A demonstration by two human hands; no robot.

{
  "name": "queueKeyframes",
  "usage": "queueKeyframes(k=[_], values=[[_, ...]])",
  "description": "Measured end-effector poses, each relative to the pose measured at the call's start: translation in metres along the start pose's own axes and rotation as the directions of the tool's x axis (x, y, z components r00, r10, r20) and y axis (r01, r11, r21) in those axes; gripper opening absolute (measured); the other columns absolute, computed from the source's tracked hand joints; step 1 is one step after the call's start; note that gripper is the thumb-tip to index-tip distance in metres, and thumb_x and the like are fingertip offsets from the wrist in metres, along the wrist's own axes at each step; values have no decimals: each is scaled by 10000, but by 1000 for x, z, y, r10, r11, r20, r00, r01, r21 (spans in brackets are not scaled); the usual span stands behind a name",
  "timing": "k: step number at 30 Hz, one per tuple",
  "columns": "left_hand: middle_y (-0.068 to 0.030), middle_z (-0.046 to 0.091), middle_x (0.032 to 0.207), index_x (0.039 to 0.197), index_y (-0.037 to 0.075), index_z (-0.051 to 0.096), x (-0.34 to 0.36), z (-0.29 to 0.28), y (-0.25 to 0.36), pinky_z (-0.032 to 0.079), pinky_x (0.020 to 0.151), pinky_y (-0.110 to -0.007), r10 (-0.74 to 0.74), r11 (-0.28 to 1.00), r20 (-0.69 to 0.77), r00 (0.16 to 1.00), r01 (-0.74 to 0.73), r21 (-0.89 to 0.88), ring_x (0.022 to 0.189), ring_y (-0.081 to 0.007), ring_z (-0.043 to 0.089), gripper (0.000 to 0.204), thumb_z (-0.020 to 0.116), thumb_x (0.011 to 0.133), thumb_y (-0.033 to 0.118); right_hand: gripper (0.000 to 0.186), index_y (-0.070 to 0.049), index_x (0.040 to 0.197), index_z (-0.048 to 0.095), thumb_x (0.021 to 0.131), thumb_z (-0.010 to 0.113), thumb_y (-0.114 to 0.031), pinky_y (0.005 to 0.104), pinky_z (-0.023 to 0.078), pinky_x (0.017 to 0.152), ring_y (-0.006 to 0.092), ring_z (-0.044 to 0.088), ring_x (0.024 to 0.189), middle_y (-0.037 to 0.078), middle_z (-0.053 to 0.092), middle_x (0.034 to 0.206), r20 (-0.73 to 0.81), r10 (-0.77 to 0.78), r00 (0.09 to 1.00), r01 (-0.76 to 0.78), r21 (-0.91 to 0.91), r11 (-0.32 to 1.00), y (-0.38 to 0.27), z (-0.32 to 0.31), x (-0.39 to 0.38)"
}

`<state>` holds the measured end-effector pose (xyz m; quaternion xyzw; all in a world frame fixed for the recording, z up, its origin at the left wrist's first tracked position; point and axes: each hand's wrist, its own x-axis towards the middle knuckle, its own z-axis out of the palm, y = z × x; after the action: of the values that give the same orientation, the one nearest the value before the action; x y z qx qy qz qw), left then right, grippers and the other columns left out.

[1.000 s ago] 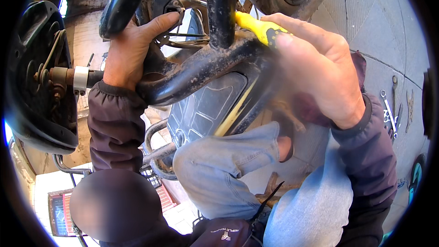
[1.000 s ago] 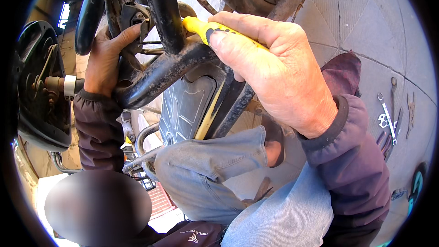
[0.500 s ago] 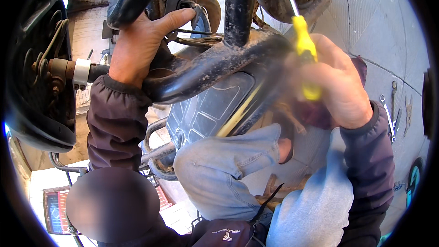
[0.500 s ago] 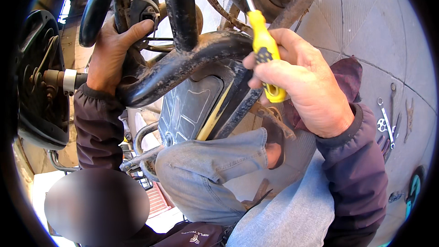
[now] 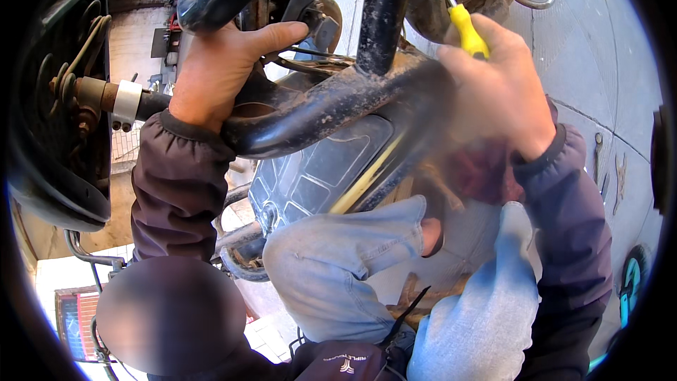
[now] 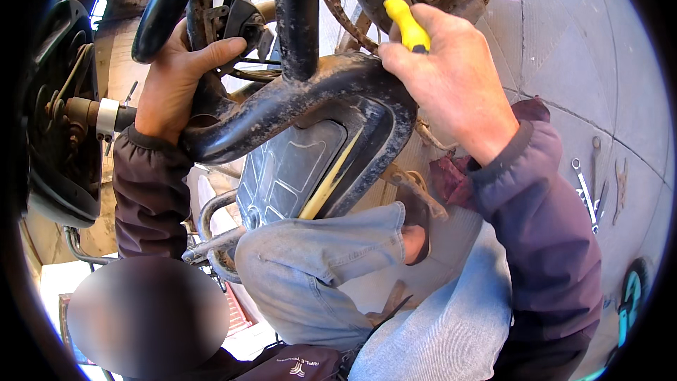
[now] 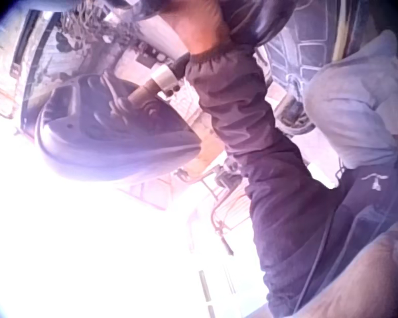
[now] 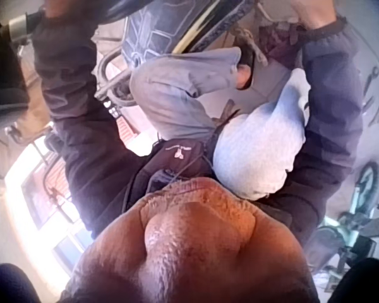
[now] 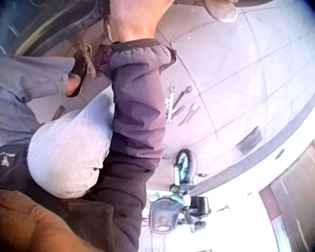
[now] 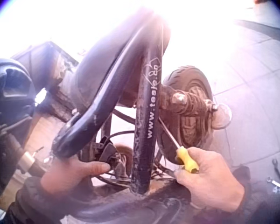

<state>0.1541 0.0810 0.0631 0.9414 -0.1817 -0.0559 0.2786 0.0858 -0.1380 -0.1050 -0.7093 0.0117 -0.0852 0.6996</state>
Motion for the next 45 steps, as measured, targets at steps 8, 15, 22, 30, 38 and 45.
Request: queueKeyframes(k=[8, 15, 22, 30, 38, 45], values=[[-85, 653, 958, 1139, -10, 576, 0, -4, -3, 495, 776, -265, 11, 992, -8, 1000, -9, 127, 831, -154, 617, 509, 797, 720, 175, 338, 58, 928, 614, 800, 616, -255, 400, 466, 671, 361, 602, 705, 241, 603, 750, 10, 37, 999, -34, -215, 976, -4, 6, 23], [-94, 633, 1049, 1243, 12, 526, -3, 2, 2, 504, 787, -272, -26, 983, -43, 999, 18, -185, 869, -163, 622, 529, 747, 777, 132, 314, 54, 922, 611, 822, 589, -243, 426, 460, 696, 415, 593, 760, 249, 609, 777, 17, 56, 998, -49, -274, 960, 24, -5, 11], [-101, 620, 1093, 1237, 3, 523, -3, -3, 1, 503, 789, -282, -34, 981, -14, 999, 31, -191, 949, -158, 605, 483, 714, 811, 128, 300, 59, 919, 611, 819, 597, -223, 419, 464, 699, 413, 599, 770, 257, 612, 789, 50, 96, 994, -81, -250, 965, 18, 2, 10], [-108, 613, 1111, 1236, -10, 513, -5, 3, 14, 480, 837, -293, -154, 946, -15, 988, 143, -292, 973, -169, 598, 442, 674, 840, 102, 290, 54, 872, 590, 818, 615, -229, 408, 452, 656, 377, 572, 672, 231, 585, 713, 10, 110, 994, -106, -194, 975, 15, 1, 4], [-103, 592, 1166, 1274, -7, 487, -5, -2, 1, 447, 920, -301, -59, 950, 10, 998, 59, -308, 1046, -167, 576, 476, 664, 840, 69, 180, 10, 825, 566, 806, 635, -155, 317, 422, 569, 169, 507, 577, 128, 496, 613, -127, 116, 985, -134, -146, 980, 26, -20, -34], [-77, 608, 1107, 1256, 11, 508, -4, -7, -2, 491, 829, -274, -126, 965, 25, 992, 128, -228, 947, -146, 603, 477, 688, 818, 67, 130, 15, 924, 621, 887, 611, -109, 220, 402, 570, 55, 467, 611, 9, 544, 675, -100, -55, 994, 55, 3, 998, 17, -12, -74]])
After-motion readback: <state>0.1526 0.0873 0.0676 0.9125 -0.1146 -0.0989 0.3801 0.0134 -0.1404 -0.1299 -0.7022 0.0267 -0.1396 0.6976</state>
